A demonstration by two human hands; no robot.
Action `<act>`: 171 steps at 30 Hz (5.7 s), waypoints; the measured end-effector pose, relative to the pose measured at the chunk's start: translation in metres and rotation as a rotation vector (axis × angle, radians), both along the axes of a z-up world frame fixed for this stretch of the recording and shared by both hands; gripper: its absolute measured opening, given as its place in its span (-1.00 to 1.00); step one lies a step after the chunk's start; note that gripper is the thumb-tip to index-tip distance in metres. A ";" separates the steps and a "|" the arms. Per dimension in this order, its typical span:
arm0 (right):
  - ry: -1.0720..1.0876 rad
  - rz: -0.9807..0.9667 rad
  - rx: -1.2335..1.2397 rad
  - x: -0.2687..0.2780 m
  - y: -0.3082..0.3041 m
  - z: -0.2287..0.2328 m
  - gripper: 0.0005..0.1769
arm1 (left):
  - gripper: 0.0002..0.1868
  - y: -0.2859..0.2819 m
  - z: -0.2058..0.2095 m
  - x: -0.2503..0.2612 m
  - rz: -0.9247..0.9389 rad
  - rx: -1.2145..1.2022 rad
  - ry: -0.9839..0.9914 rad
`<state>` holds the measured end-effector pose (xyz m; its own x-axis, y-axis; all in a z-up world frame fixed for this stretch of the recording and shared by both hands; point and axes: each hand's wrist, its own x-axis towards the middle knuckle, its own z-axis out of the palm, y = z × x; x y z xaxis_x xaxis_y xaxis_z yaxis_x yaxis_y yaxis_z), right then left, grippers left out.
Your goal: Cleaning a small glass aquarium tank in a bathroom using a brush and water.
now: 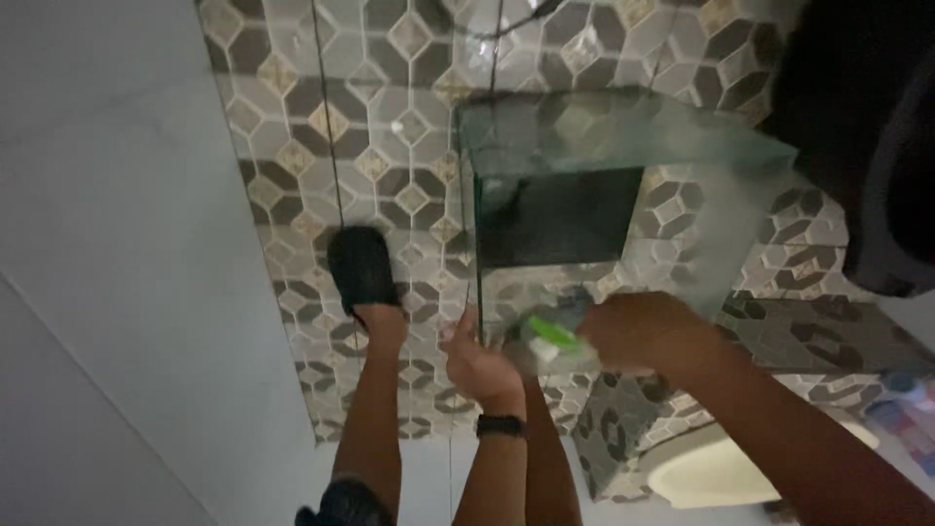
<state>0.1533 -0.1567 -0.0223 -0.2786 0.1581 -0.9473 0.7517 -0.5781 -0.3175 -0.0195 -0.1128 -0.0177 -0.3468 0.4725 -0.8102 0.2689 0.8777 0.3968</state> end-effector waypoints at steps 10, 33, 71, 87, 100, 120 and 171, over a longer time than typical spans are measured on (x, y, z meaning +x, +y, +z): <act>0.035 0.018 -0.085 0.018 -0.043 -0.023 -0.58 | -0.46 -0.018 -0.025 -0.027 -0.815 0.243 0.336; -0.105 -0.084 -0.113 0.032 -0.027 -0.012 -0.61 | -0.64 -0.002 -0.012 -0.009 -0.122 0.087 0.031; -0.821 -0.756 0.309 -0.008 -0.192 0.080 -0.62 | -0.27 -0.002 0.061 -0.018 -0.171 -0.517 -0.342; -0.976 -0.918 0.445 -0.092 -0.193 0.039 -0.76 | -0.55 0.005 -0.015 -0.099 -0.149 -0.252 -0.575; -1.013 -1.451 0.331 -0.258 -0.049 0.039 -0.70 | -0.55 0.186 0.046 0.023 -1.137 -0.276 -0.071; -0.234 -1.526 0.532 -0.101 -0.016 0.088 -0.45 | -0.07 0.151 0.005 0.023 -0.565 0.089 -0.529; 0.037 -0.791 0.265 -0.050 0.061 0.046 -0.41 | -0.32 0.147 0.024 0.046 -0.495 0.168 -0.898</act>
